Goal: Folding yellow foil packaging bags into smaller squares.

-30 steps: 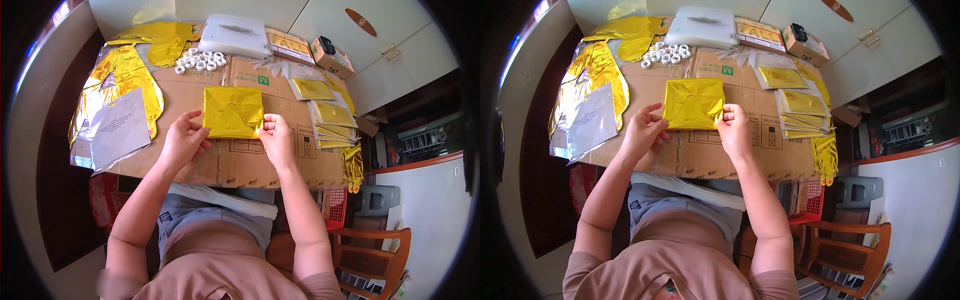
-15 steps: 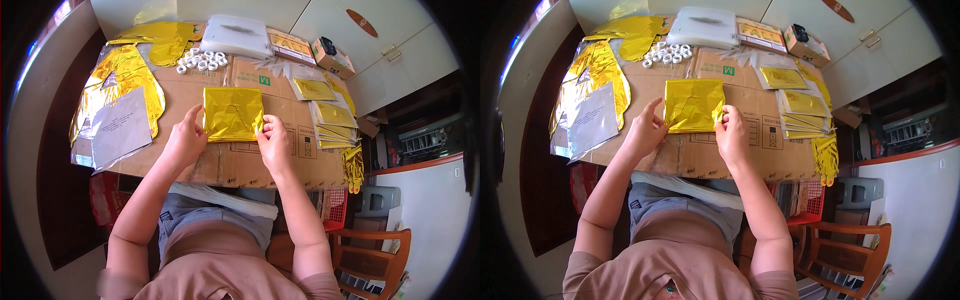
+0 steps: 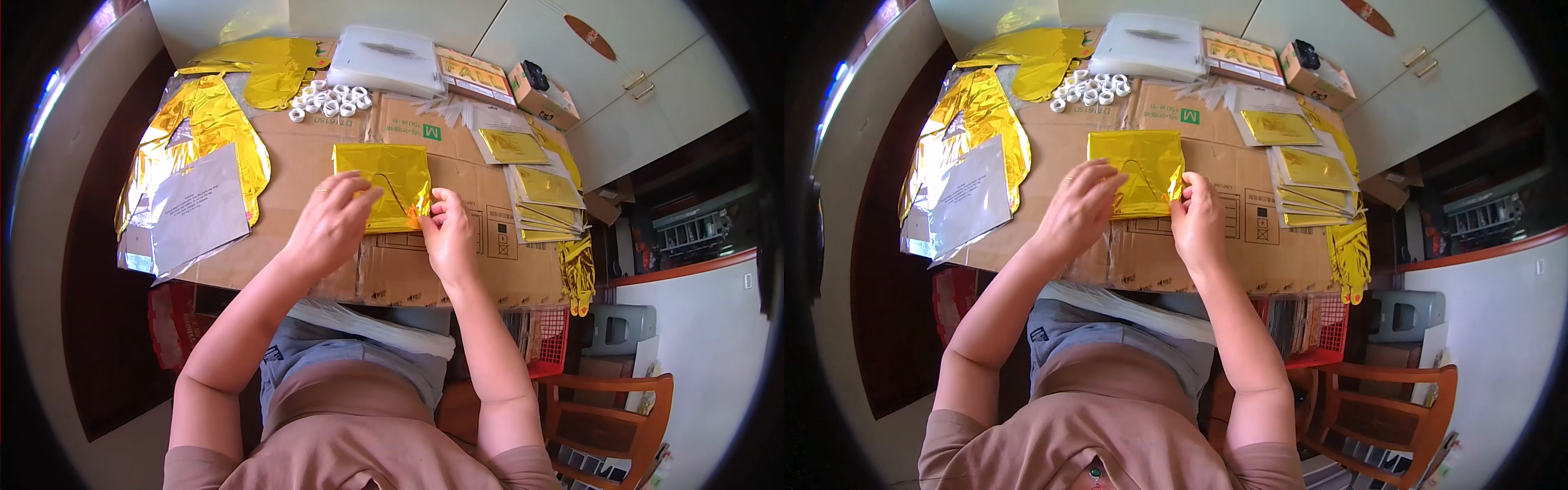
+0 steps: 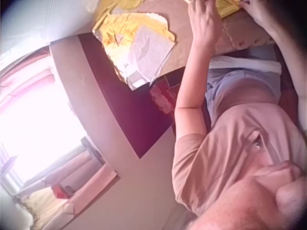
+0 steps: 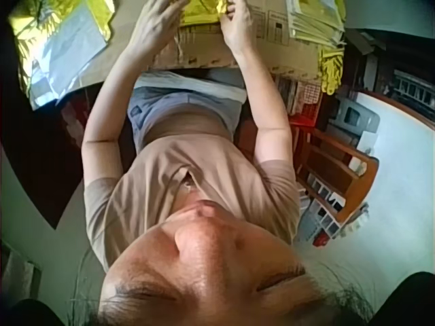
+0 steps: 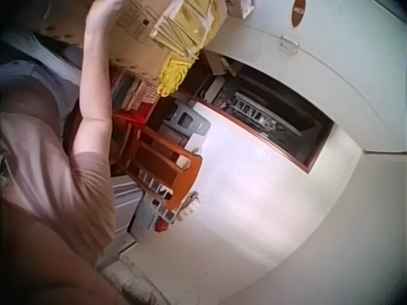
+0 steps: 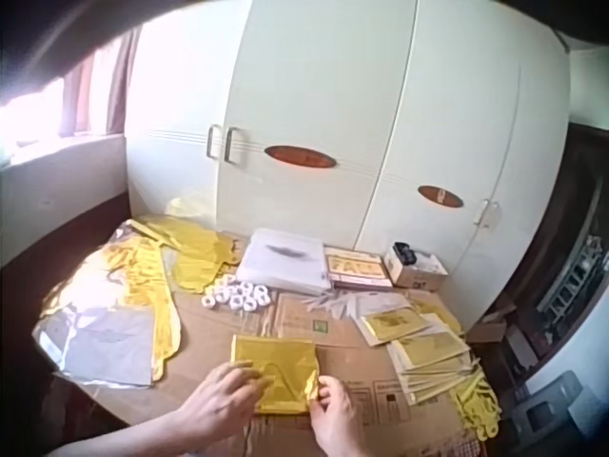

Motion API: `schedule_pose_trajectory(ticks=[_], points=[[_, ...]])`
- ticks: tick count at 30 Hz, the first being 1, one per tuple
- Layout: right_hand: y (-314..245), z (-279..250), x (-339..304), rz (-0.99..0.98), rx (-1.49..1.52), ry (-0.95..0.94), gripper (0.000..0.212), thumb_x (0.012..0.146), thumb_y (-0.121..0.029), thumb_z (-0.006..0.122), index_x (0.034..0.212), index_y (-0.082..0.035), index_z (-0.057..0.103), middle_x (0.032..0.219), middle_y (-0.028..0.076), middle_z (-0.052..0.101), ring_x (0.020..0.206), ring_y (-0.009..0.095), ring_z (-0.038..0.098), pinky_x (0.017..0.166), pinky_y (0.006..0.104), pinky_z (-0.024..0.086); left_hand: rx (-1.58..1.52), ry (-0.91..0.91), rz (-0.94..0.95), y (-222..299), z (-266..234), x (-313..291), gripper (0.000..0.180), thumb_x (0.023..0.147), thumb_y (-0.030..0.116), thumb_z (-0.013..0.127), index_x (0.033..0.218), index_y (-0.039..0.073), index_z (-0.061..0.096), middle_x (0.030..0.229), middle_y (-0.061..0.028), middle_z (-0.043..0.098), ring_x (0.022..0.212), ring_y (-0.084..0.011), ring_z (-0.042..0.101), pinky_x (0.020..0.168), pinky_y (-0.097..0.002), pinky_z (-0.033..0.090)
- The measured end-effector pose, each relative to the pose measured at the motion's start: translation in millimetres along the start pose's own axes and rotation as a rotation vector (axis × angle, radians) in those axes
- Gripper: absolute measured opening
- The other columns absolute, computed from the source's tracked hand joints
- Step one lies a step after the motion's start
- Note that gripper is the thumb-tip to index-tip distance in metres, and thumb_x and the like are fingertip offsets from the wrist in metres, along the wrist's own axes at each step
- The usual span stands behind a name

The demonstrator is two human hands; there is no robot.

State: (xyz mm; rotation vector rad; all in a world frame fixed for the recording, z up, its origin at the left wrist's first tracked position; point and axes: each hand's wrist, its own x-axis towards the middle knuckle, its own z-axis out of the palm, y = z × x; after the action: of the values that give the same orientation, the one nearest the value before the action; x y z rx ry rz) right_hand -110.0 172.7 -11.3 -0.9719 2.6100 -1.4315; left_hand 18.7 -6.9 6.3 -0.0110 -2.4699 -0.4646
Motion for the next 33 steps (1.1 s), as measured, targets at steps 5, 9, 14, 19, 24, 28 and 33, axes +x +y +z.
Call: schedule_pose_trajectory(ticks=[5,9,14,19,24,28,33], points=[[1.6,2.8,1.1,0.014,-0.008,0.024,0.041,0.082,0.006,0.07,0.12,0.001,0.057,0.095,0.015,0.063,0.076,0.026,0.064,0.068,0.0372,0.055,0.033,-0.147,0.053,-12.4,24.8,-3.4,0.056,0.09,0.016,0.066,0.141,0.003,0.05,0.145,-0.0178,0.049,0.141,-0.0368,0.04,0.118,-0.0466,0.032],[-0.4,0.6,0.4,0.0,-0.059,0.04,0.042,0.083,0.002,0.073,0.122,0.001,0.06,0.094,0.012,0.067,0.074,0.018,0.065,0.07,0.0308,0.055,0.076,-0.254,-0.013,-17.0,27.6,-5.4,0.064,0.095,0.027,0.061,0.149,0.0,0.041,0.156,-0.0189,0.038,0.147,-0.035,0.032,0.122,-0.0453,0.025],[1.1,0.1,-0.6,-0.001,-0.038,0.015,0.04,0.081,0.004,0.072,0.119,0.001,0.059,0.097,0.015,0.063,0.079,0.025,0.065,0.072,0.0368,0.055,0.181,-0.301,0.007,-19.8,30.5,-6.7,0.065,0.098,0.033,0.055,0.149,-0.002,0.039,0.159,-0.0193,0.034,0.149,-0.0335,0.03,0.123,-0.0444,0.021],[-1.7,-3.5,-5.4,-0.054,-0.199,0.004,0.037,0.084,0.004,0.068,0.119,0.001,0.058,0.106,0.016,0.061,0.087,0.03,0.064,0.08,0.0414,0.053,0.18,-0.315,0.011,-18.3,31.1,-7.2,0.065,0.098,0.03,0.054,0.151,-0.002,0.036,0.16,-0.0198,0.032,0.15,-0.0347,0.028,0.123,-0.0458,0.02],[-10.4,-10.4,-8.4,-0.121,-0.392,-0.003,0.04,0.09,-0.006,0.065,0.129,0.0,0.056,0.123,0.019,0.059,0.116,0.039,0.055,0.099,0.0489,0.045,0.235,-0.291,0.043,-19.2,32.5,-8.1,0.065,0.097,0.034,0.053,0.149,-0.003,0.039,0.159,-0.0204,0.035,0.148,-0.0343,0.032,0.122,-0.0465,0.023],[-11.2,8.2,-3.3,-0.346,-0.54,-0.043,0.06,0.098,-0.031,0.057,0.146,0.002,0.042,0.151,0.023,0.04,0.141,0.043,0.035,0.116,0.0553,0.027,0.216,-0.272,0.035,-19.9,33.5,-8.2,0.064,0.097,0.034,0.053,0.148,-0.003,0.041,0.158,-0.0207,0.037,0.147,-0.0347,0.034,0.122,-0.0469,0.024],[-8.1,22.2,-1.0,-0.204,-0.627,-0.312,0.079,0.102,-0.051,0.044,0.157,0.002,0.022,0.165,0.023,0.015,0.153,0.04,0.014,0.122,0.0567,0.009,0.216,-0.263,0.033,-19.9,34.8,-9.1,0.062,0.098,0.033,0.052,0.147,-0.003,0.043,0.157,-0.0208,0.038,0.147,-0.0348,0.034,0.122,-0.0468,0.023]])
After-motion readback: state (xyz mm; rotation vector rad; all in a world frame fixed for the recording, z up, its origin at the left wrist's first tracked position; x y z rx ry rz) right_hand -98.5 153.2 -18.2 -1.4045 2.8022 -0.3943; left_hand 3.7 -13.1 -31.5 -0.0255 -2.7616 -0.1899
